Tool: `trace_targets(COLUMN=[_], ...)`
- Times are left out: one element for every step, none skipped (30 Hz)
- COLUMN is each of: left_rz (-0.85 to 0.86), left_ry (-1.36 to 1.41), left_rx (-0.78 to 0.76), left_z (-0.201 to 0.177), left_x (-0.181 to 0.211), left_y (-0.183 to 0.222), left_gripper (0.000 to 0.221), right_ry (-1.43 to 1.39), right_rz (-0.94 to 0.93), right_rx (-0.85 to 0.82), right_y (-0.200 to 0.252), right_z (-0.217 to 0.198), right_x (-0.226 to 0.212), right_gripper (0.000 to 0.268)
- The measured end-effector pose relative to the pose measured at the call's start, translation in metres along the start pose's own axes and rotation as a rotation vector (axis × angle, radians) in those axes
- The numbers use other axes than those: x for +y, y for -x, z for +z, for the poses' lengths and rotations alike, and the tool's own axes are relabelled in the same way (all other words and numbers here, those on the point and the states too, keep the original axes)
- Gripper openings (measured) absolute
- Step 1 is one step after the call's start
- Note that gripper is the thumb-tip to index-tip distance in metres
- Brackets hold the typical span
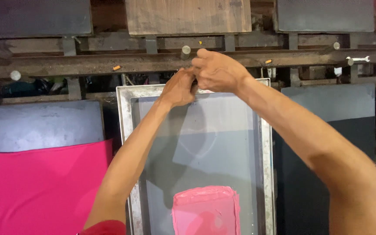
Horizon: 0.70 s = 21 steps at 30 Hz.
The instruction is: A worker uses a wrench to adjust and tighten the bolts on a screen printing frame at a printing station.
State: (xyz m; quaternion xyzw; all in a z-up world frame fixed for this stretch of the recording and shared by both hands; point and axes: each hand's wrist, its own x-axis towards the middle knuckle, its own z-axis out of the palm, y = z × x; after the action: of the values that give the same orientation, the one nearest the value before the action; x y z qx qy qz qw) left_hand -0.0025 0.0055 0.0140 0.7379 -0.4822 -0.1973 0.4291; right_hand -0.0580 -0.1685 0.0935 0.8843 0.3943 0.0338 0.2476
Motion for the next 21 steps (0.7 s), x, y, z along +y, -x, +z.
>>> trace_targets(left_rz=[0.004, 0.015, 0.055, 0.092, 0.102, 0.120, 0.137, 0.130, 0.153, 0.180, 0.176, 0.163, 0.150, 0.157, 0.184, 0.200, 0.198, 0.195, 0.192, 0.198, 0.206], left_ry=[0.029, 0.027, 0.077, 0.127, 0.125, 0.139, 0.153, 0.159, 0.127, 0.092, 0.095, 0.113, 0.131, 0.129, 0.031, -0.063, -0.060, -0.091, -0.123, -0.125, -0.177], left_rx=[0.014, 0.015, 0.018, 0.023, 0.026, 0.032, 0.039, 0.052, 0.089, 0.117, 0.121, 0.139, 0.156, 0.155, 0.165, 0.171, 0.168, 0.180, 0.192, 0.189, 0.209], left_z=[-0.002, -0.002, -0.002, -0.002, 0.002, 0.006, 0.011, 0.009, 0.008, 0.006, 0.010, 0.013, 0.015, 0.023, 0.030, 0.040, 0.040, 0.039, 0.038, 0.039, 0.041], left_x=[0.004, 0.000, -0.003, -0.006, -0.011, -0.018, -0.026, -0.022, -0.019, -0.017, -0.017, -0.017, -0.016, -0.025, -0.035, -0.044, -0.041, -0.039, -0.036, -0.034, -0.033], left_y=[0.003, 0.001, 0.000, -0.002, -0.005, -0.004, -0.003, -0.002, -0.003, -0.004, -0.001, 0.000, 0.000, -0.003, -0.007, -0.007, -0.005, -0.004, -0.004, -0.003, -0.003], left_gripper=[0.013, 0.013, 0.011, 0.009, 0.009, 0.004, 0.005, 0.005, 0.008, 0.014, 0.014, 0.009, 0.009, 0.009, 0.007, 0.009, 0.009, 0.010, 0.010, 0.010, 0.011], right_ry=[0.008, 0.017, 0.060, 0.104, 0.113, 0.089, 0.064, 0.060, 0.040, 0.021, 0.018, -0.078, -0.176, -0.169, -0.271, -0.385, -0.387, -0.607, -0.831, -0.828, -0.920], right_rz=[-0.095, -0.089, -0.130, -0.174, -0.173, -0.027, 0.119, 0.104, 0.358, 0.623, 0.618, 0.837, 1.055, 1.058, 1.199, 1.338, 1.340, 1.458, 1.567, 1.572, 1.631], right_rx=[0.031, 0.027, 0.068, 0.110, 0.106, 0.246, 0.385, 0.385, 0.428, 0.467, 0.465, 0.451, 0.433, 0.436, 0.404, 0.362, 0.358, 0.346, 0.331, 0.336, 0.287], right_y=[-0.001, 0.004, 0.010, 0.015, 0.026, 0.035, 0.043, 0.052, 0.062, 0.072, 0.082, 0.092, 0.103, 0.103, 0.103, 0.103, 0.097, 0.090, 0.084, 0.080, 0.077], right_z=[-0.002, -0.003, -0.005, -0.006, -0.009, -0.012, -0.014, -0.017, -0.020, -0.023, -0.010, 0.002, 0.014, 0.018, 0.023, 0.027, 0.019, 0.011, 0.002, -0.002, -0.007], right_x=[0.000, -0.005, -0.009, -0.013, -0.014, -0.018, -0.022, -0.026, -0.029, -0.033, -0.055, -0.075, -0.096, -0.116, -0.136, -0.160, -0.163, -0.166, -0.168, -0.164, -0.159], right_gripper=[0.013, 0.013, 0.014, 0.016, 0.016, 0.015, 0.018, 0.018, 0.019, 0.024, 0.024, 0.015, 0.007, 0.007, 0.006, 0.008, 0.008, 0.009, 0.012, 0.012, 0.015])
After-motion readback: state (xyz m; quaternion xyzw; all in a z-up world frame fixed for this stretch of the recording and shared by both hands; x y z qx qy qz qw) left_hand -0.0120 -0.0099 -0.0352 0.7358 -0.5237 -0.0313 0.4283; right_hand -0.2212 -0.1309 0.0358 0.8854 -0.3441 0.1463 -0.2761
